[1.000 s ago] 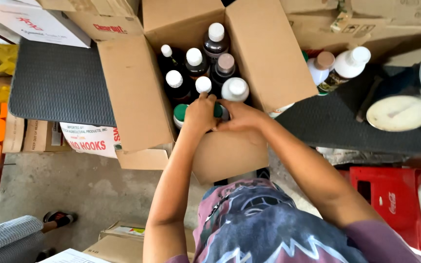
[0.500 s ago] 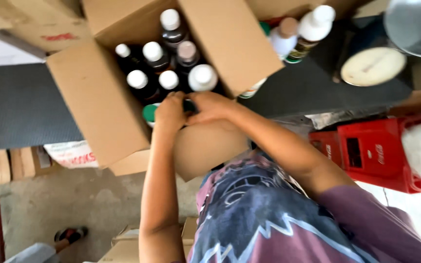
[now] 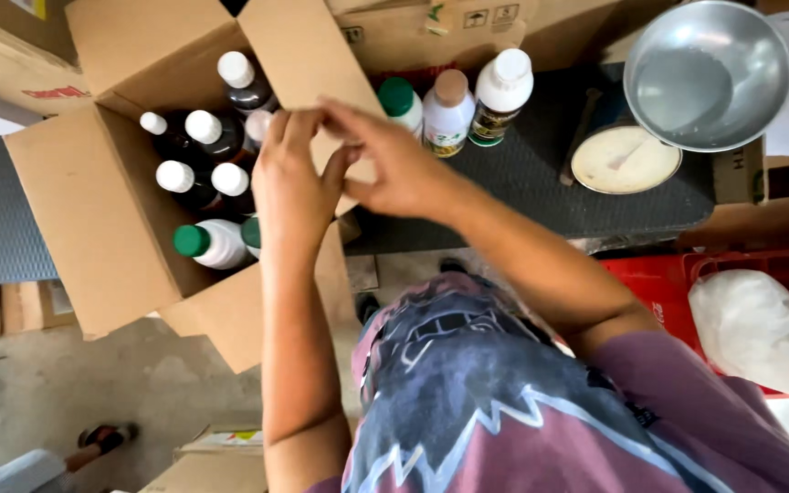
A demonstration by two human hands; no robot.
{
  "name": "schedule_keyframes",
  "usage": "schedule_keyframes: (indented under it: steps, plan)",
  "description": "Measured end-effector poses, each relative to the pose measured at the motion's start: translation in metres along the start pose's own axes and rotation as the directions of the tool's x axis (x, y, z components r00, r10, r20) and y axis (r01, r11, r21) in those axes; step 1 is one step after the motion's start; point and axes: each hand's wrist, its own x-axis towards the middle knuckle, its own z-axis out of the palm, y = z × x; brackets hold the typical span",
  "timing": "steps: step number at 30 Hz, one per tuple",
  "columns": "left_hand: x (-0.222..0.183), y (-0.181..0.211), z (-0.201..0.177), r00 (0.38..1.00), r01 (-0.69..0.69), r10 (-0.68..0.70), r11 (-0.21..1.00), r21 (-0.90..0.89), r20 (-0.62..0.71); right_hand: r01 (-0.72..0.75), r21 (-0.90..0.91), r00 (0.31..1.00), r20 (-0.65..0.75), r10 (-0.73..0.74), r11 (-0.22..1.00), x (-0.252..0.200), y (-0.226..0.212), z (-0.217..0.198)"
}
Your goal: Packing various bottles of agricultural products into cardboard boxes for storage or transport.
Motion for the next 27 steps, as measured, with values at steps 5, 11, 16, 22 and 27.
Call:
schedule_keyframes:
  steps: [5, 11, 16, 22, 27]
  plan:
    - [0.035, 0.043, 0.054, 0.998, -0.068, 0.068, 0.996, -0.052, -0.001, 0.001, 0.051, 1.0, -0.009, 0.0, 0.999, -0.021, 0.003, -0.083]
    - [0.066, 0.056, 0.11, 0.994, -0.099, 0.105, 0.984, -0.151, 0.031, -0.024, 0.182, 1.0, -0.013, 0.026, 0.983, -0.035, 0.041, -0.135]
    - [0.085, 0.026, 0.152, 0.99, -0.08, 0.081, 0.997, -0.012, 0.118, -0.032, 0.139, 0.999, -0.03, 0.037, 0.99, -0.03, 0.075, -0.147]
    - [0.084, -0.041, 0.187, 0.954, -0.043, -0.046, 0.957, 0.287, 0.296, 0.036, -0.346, 0.999, -0.008, -0.042, 0.937, -0.019, 0.101, -0.143]
    - [0.07, -0.064, 0.213, 0.934, -0.098, -0.126, 0.81, 0.578, 0.334, 0.0, -0.349, 0.997, 0.066, 0.024, 0.937, -0.013, 0.104, -0.122]
